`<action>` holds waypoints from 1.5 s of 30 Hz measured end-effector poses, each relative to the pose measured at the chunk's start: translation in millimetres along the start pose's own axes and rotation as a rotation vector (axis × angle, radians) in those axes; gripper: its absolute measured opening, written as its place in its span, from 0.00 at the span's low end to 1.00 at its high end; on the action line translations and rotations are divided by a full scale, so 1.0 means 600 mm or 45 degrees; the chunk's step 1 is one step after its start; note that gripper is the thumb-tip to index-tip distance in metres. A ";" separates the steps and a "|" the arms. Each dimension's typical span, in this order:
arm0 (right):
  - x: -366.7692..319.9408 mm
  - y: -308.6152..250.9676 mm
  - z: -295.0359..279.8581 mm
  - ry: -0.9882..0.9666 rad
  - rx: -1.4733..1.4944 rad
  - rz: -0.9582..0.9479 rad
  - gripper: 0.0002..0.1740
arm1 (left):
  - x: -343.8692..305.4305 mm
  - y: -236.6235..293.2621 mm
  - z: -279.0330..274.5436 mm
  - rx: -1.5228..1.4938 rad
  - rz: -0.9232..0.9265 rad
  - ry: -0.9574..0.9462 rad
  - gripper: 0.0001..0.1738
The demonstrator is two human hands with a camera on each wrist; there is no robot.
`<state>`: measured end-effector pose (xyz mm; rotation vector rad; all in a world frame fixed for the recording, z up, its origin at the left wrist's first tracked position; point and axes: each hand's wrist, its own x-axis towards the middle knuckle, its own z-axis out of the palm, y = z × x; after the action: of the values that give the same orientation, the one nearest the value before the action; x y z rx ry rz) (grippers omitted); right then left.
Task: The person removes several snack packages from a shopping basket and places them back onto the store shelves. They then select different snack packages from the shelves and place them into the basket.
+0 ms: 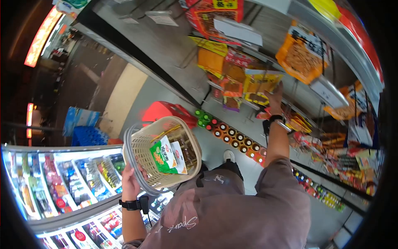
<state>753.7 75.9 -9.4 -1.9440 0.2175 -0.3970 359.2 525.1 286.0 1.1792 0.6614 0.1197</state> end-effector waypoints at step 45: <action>-0.534 -0.519 0.213 -0.994 0.636 0.796 0.25 | 0.263 -0.009 -0.167 -0.253 -0.265 -0.784 0.26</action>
<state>494.4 414.8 175.0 -1.3181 0.1762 0.6597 431.4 671.1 193.7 0.8814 0.2155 -0.3374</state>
